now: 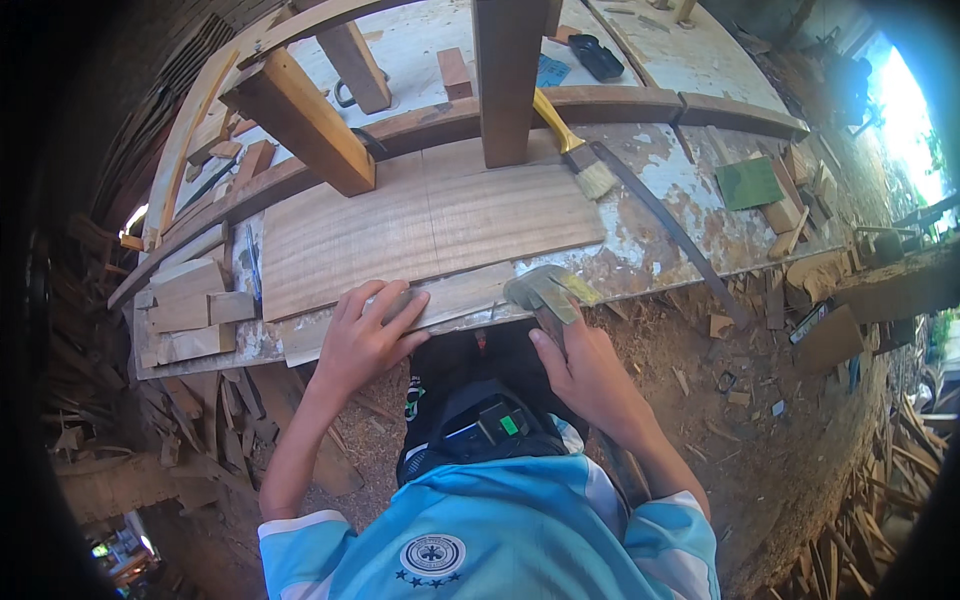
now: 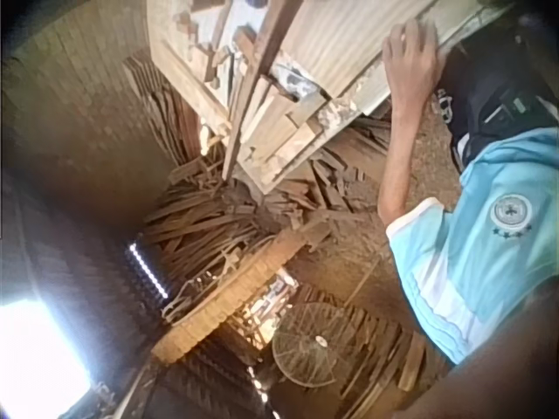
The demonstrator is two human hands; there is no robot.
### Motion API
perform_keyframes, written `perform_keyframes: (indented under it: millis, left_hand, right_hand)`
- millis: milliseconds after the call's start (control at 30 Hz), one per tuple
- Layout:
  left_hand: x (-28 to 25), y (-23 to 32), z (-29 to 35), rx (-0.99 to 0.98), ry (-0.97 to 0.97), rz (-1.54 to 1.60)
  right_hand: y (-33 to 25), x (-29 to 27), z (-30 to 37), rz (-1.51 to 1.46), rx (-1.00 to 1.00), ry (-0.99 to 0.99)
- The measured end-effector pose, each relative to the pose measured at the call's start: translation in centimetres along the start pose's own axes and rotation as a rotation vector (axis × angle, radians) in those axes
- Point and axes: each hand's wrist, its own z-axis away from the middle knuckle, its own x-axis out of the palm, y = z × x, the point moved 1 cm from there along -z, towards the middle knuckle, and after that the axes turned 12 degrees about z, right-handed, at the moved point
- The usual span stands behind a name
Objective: The recorder is assembling a wooden chair using a hammer and wooden pieces.
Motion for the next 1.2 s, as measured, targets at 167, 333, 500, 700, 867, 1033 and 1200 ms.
perform_keyframes:
  millis: [167,333,500,700,867,1033,1200]
  left_hand:
    - [2.8,2.4,-2.7,0.189,0.105,0.233]
    - [7.6,3.3,-3.5,0.408,0.146,0.021]
    - [7.5,3.1,-3.6,0.421,0.184,0.038]
    - [7.4,3.1,-2.4,0.539,0.183,0.216]
    - [4.9,2.6,0.2,0.356,0.219,0.293]
    - [2.9,1.3,2.5,0.177,0.226,0.181]
    - [1.0,-0.7,3.2,0.074,0.286,0.039]
  right_hand:
    - [0.0,-0.5,-0.2,0.018,0.066,-0.115]
    - [1.0,-0.4,-0.6,0.015,0.055,-0.1]
    - [1.9,-1.4,-1.6,-0.162,0.227,-0.231]
    - [3.1,-1.9,-2.1,-0.277,0.276,-0.265]
    - [3.5,-1.9,-2.2,-0.179,0.238,-0.298]
    - [3.5,-2.0,-2.0,-0.186,0.239,-0.299]
    - [3.1,-1.7,-1.9,-0.157,0.214,-0.279]
